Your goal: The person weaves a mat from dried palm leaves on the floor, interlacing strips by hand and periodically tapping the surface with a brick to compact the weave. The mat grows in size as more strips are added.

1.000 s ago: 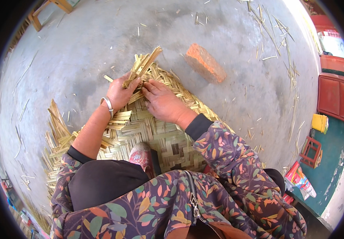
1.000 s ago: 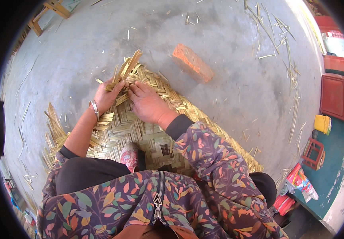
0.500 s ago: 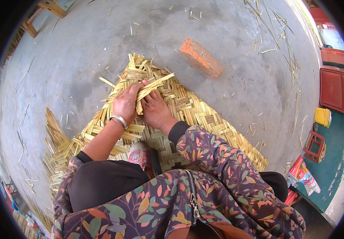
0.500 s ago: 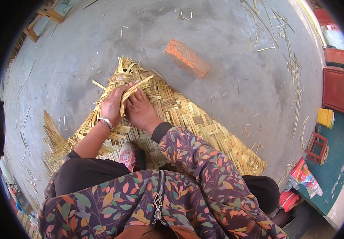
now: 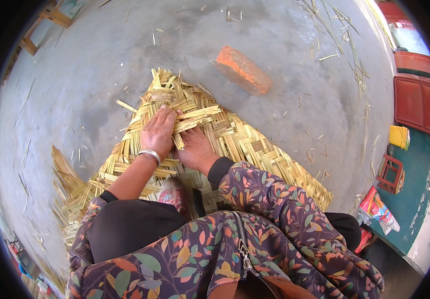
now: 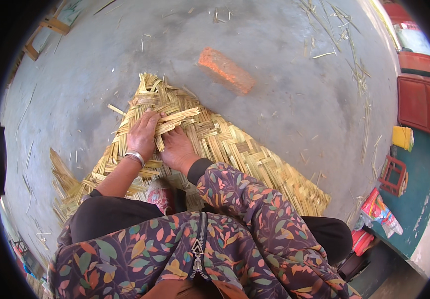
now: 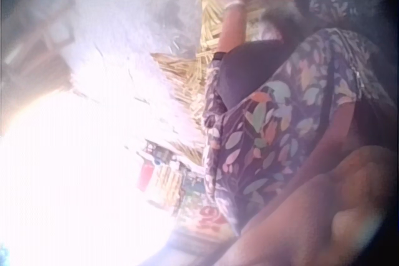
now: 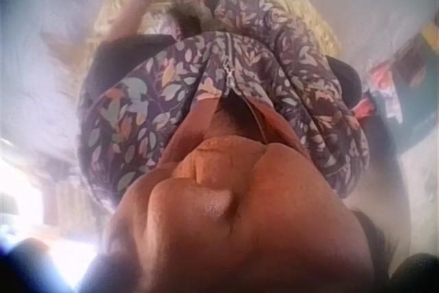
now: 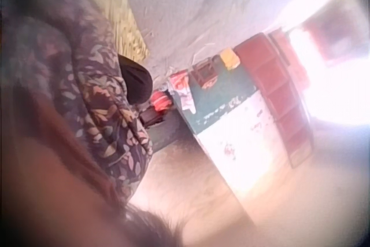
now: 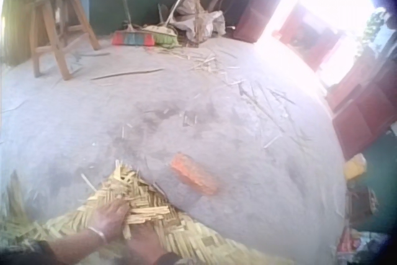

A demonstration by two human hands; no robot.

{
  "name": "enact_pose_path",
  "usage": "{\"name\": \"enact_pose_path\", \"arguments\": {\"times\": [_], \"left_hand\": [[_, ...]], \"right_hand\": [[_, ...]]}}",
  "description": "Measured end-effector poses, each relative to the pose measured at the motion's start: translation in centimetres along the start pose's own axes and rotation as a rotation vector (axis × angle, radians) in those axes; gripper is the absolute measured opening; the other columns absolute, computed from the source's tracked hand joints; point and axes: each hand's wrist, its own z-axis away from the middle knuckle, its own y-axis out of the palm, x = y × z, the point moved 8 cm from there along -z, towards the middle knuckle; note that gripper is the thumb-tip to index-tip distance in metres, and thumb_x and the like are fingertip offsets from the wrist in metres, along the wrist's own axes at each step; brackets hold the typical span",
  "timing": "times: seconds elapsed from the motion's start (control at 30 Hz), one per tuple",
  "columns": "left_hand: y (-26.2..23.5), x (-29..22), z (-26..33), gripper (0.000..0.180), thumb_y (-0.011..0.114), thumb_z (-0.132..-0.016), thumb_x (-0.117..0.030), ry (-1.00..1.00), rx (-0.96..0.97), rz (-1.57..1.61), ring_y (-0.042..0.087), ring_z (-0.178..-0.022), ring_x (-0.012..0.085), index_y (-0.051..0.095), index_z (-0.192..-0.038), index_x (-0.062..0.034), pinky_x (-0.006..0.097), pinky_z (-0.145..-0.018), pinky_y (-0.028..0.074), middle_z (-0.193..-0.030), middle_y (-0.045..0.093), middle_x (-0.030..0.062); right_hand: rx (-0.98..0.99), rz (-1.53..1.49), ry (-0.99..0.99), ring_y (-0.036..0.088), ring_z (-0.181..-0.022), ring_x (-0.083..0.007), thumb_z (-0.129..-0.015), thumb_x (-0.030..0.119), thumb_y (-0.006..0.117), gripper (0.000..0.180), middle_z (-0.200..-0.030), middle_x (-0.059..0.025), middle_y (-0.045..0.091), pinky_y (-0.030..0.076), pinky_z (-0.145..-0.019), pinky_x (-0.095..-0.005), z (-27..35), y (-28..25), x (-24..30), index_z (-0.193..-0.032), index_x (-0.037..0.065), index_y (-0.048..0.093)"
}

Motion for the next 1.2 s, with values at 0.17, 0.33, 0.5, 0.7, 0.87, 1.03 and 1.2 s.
{"name": "enact_pose_path", "arguments": {"times": [0.17,0.33,0.5,0.7,0.87,1.03,1.2], "left_hand": [[-1.3,0.4,1.1,0.042,0.056,-0.079,0.001,-0.087,-0.028,0.118,0.061,-0.115,0.0308,0.061,-0.118,-0.0112,0.04,-0.095,0.05,-0.128,0.062,0.0079],[-3.5,-0.6,3.4,0.046,0.056,-0.077,0.002,-0.059,0.008,0.089,0.057,-0.121,0.0308,0.062,-0.121,-0.0108,0.041,-0.1,0.046,-0.132,0.059,0.0077],[-6.0,-2.6,5.8,0.056,0.054,-0.075,0.007,0.086,-0.024,-0.071,0.048,-0.132,0.0319,0.06,-0.128,-0.0104,0.044,-0.108,0.04,-0.14,0.055,0.0087],[-5.7,-2.5,6.4,0.064,0.059,-0.071,0.006,0.122,0.229,0.119,0.047,-0.134,0.0314,0.056,-0.134,-0.0093,0.043,-0.111,0.038,-0.139,0.055,0.0119],[-6.7,-0.7,5.7,0.065,0.057,-0.071,0.008,0.099,0.27,0.413,0.051,-0.128,0.0369,0.054,-0.135,-0.0071,0.04,-0.11,0.041,-0.135,0.057,0.0182],[-6.9,0.1,5.8,0.059,0.061,-0.074,0.004,0.109,0.263,0.386,0.055,-0.124,0.0361,0.057,-0.132,-0.0085,0.039,-0.106,0.044,-0.132,0.06,0.0176],[-7.1,1.4,6.2,0.055,0.062,-0.078,0.0,0.051,0.243,0.456,0.059,-0.12,0.0353,0.06,-0.132,-0.0108,0.037,-0.103,0.047,-0.13,0.062,0.0168]], "right_hand": [[0.134,0.031,0.007,0.043,-0.132,-0.0354,-0.078,0.028,0.064,0.057,-0.135,-0.0188,0.054,0.023,-0.119,-0.0472,0.8,-1.9,1.3,-0.127,0.0,0.059],[0.114,0.09,0.082,0.037,-0.137,-0.039,-0.08,0.037,0.068,0.07,-0.141,-0.0229,0.048,0.022,-0.119,-0.05,4.5,-6.2,4.5,-0.135,-0.002,0.05],[0.139,0.183,0.198,0.037,-0.14,-0.0416,-0.079,0.025,0.069,0.07,-0.144,-0.0272,0.044,0.028,-0.115,-0.0532,7.0,-6.3,6.1,-0.139,-0.003,0.044],[0.397,0.223,0.187,0.042,-0.136,-0.0418,-0.08,0.023,0.069,0.067,-0.141,-0.0291,0.045,0.036,-0.111,-0.0531,6.7,-5.4,6.9,-0.136,-0.005,0.046],[0.39,0.041,0.268,0.041,-0.136,-0.04,-0.074,0.029,0.077,0.081,-0.143,-0.025,0.046,0.039,-0.11,-0.0516,4.8,-7.1,6.7,-0.139,-0.004,0.043],[0.316,0.043,0.304,0.044,-0.132,-0.0383,-0.075,0.025,0.074,0.074,-0.137,-0.0189,0.051,0.045,-0.104,-0.0513,4.1,-6.9,7.0,-0.138,-0.001,0.045],[0.247,0.254,0.218,0.052,-0.121,-0.0341,-0.084,0.018,0.061,0.043,-0.123,-0.0139,0.059,0.05,-0.092,-0.0479,2.8,-5.0,7.5,-0.123,0.0,0.059]]}}
